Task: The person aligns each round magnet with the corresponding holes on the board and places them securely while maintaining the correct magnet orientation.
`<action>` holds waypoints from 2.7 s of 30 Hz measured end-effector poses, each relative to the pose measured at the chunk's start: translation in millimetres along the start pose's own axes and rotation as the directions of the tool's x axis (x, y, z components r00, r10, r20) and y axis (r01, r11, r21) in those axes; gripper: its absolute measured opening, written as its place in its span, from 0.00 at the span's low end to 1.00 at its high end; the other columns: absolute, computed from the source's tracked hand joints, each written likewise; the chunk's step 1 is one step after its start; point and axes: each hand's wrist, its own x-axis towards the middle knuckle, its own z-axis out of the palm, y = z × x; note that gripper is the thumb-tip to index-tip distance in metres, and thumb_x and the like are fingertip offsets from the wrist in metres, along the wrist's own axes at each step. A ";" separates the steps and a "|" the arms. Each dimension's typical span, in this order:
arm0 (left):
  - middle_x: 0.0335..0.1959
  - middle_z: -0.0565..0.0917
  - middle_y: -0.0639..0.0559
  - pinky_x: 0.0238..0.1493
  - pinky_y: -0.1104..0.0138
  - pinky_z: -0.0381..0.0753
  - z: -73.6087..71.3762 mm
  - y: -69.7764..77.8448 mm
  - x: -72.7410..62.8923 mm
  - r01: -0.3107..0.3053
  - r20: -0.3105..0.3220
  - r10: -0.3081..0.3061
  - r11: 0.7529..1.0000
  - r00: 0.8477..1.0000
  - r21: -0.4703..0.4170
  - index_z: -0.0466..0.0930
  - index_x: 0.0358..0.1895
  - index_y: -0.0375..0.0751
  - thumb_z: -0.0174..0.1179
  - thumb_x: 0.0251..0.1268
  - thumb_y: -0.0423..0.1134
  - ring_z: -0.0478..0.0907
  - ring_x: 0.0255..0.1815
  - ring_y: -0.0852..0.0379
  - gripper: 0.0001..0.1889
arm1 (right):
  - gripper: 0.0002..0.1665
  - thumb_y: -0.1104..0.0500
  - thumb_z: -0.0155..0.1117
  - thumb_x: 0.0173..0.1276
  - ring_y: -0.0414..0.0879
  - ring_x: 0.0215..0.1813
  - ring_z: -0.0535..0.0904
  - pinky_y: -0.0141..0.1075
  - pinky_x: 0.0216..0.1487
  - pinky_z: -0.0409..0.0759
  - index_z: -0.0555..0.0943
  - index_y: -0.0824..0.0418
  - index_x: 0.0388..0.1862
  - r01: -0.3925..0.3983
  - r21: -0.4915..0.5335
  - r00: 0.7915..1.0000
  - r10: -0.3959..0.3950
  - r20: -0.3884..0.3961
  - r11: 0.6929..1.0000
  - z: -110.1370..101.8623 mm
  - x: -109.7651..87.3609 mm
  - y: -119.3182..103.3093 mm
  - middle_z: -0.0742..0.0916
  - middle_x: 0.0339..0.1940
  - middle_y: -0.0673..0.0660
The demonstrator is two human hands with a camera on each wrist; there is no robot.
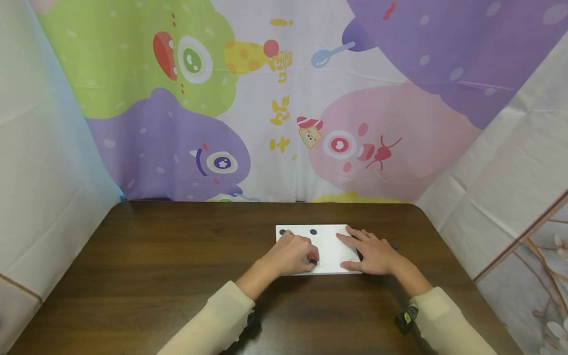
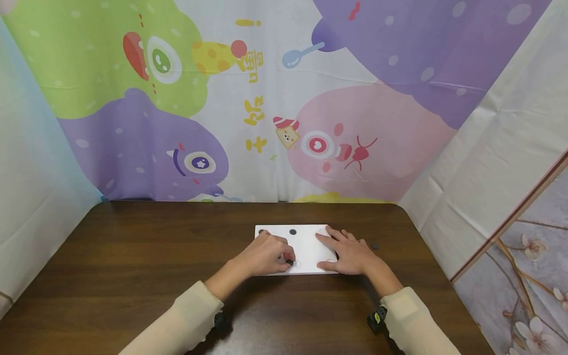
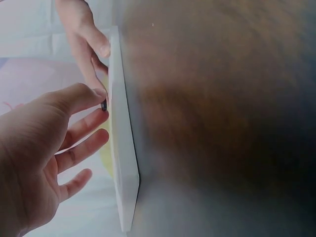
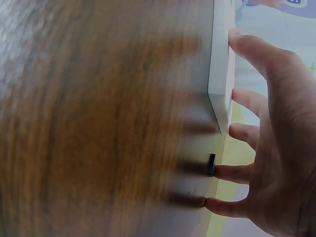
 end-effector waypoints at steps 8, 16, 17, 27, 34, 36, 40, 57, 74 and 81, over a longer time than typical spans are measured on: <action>0.35 0.93 0.63 0.36 0.63 0.75 -6.8 6.4 -0.6 -0.037 -0.032 0.037 0.999 0.999 -0.005 0.98 0.42 0.60 0.77 0.69 0.44 0.90 0.38 0.64 0.04 | 0.55 0.22 0.66 0.75 0.80 0.89 0.65 0.87 0.71 0.69 0.64 0.41 0.93 0.011 0.001 1.000 -0.011 -0.004 1.000 0.2 -1.3 0.2 0.64 0.96 0.61; 0.37 0.93 0.65 0.37 0.61 0.75 3.8 5.4 2.7 -0.064 -0.054 0.065 0.998 0.996 0.012 0.98 0.43 0.63 0.77 0.71 0.45 0.89 0.40 0.65 0.04 | 0.54 0.22 0.65 0.76 0.80 0.89 0.64 0.87 0.72 0.68 0.64 0.40 0.93 0.010 0.003 1.000 -0.010 -0.003 1.000 -0.4 -2.0 -0.1 0.64 0.96 0.61; 0.38 0.93 0.64 0.37 0.60 0.76 4.2 5.7 2.8 -0.068 -0.056 0.069 0.998 0.996 0.011 0.98 0.43 0.63 0.77 0.71 0.45 0.89 0.40 0.65 0.04 | 0.54 0.22 0.65 0.76 0.79 0.89 0.64 0.87 0.72 0.68 0.64 0.40 0.93 0.010 0.003 1.000 -0.010 -0.004 1.000 -0.7 -2.1 -0.3 0.64 0.96 0.61; 0.41 0.95 0.64 0.42 0.66 0.75 -7.2 15.7 2.8 -0.019 0.007 0.019 1.000 1.000 0.007 0.99 0.43 0.61 0.76 0.75 0.45 0.92 0.45 0.64 0.04 | 0.54 0.23 0.65 0.76 0.80 0.89 0.64 0.86 0.71 0.69 0.65 0.42 0.93 0.012 0.002 1.000 -0.012 -0.003 1.000 -2.2 -2.6 -1.8 0.64 0.96 0.62; 0.41 0.95 0.63 0.42 0.64 0.74 -8.2 17.3 5.0 -0.009 0.020 0.009 1.000 1.000 -0.003 0.99 0.42 0.60 0.76 0.75 0.45 0.92 0.44 0.62 0.04 | 0.54 0.23 0.65 0.76 0.80 0.89 0.64 0.86 0.72 0.69 0.65 0.42 0.93 0.004 -0.002 1.000 -0.004 -0.001 1.000 -1.7 -1.7 -0.8 0.64 0.96 0.61; 0.40 0.95 0.62 0.41 0.64 0.74 -8.1 17.7 5.4 -0.010 0.015 0.010 1.000 1.000 0.001 0.99 0.41 0.60 0.76 0.75 0.44 0.92 0.43 0.61 0.04 | 0.54 0.23 0.65 0.76 0.80 0.89 0.65 0.86 0.71 0.69 0.65 0.42 0.93 0.003 -0.003 1.000 -0.003 -0.002 1.000 -1.6 -1.6 -0.8 0.64 0.96 0.61; 0.40 0.95 0.62 0.40 0.65 0.73 -8.4 18.7 5.8 -0.002 0.013 0.002 1.000 1.000 0.003 0.99 0.41 0.60 0.76 0.75 0.44 0.92 0.43 0.61 0.04 | 0.54 0.23 0.65 0.76 0.80 0.88 0.65 0.86 0.71 0.70 0.65 0.42 0.93 0.004 -0.003 1.000 -0.004 -0.005 1.000 -1.3 -1.9 -0.6 0.64 0.95 0.62; 0.41 0.95 0.62 0.41 0.66 0.71 -7.0 21.3 8.0 0.022 0.032 -0.022 1.000 0.999 -0.015 0.99 0.43 0.59 0.76 0.75 0.45 0.92 0.44 0.60 0.03 | 0.54 0.22 0.65 0.76 0.80 0.88 0.66 0.87 0.71 0.69 0.64 0.42 0.93 0.003 -0.008 1.000 -0.004 -0.006 1.000 0.1 -0.6 -0.5 0.64 0.96 0.61; 0.42 0.95 0.62 0.38 0.68 0.71 -10.4 20.4 3.2 0.009 0.041 -0.007 1.000 0.999 -0.025 1.00 0.45 0.59 0.75 0.75 0.45 0.93 0.44 0.61 0.04 | 0.55 0.22 0.66 0.75 0.80 0.89 0.63 0.88 0.72 0.66 0.65 0.42 0.93 0.002 0.014 1.000 -0.002 -0.005 1.000 -1.9 -2.0 -1.6 0.64 0.96 0.62; 0.44 0.95 0.64 0.39 0.67 0.76 -12.7 19.6 0.1 -0.004 0.061 0.004 1.000 0.998 -0.009 0.99 0.46 0.61 0.73 0.77 0.47 0.92 0.44 0.63 0.06 | 0.55 0.23 0.68 0.74 0.81 0.89 0.63 0.89 0.71 0.66 0.66 0.43 0.92 0.005 0.035 1.000 -0.005 0.009 0.999 -4.1 -0.1 -2.5 0.64 0.95 0.64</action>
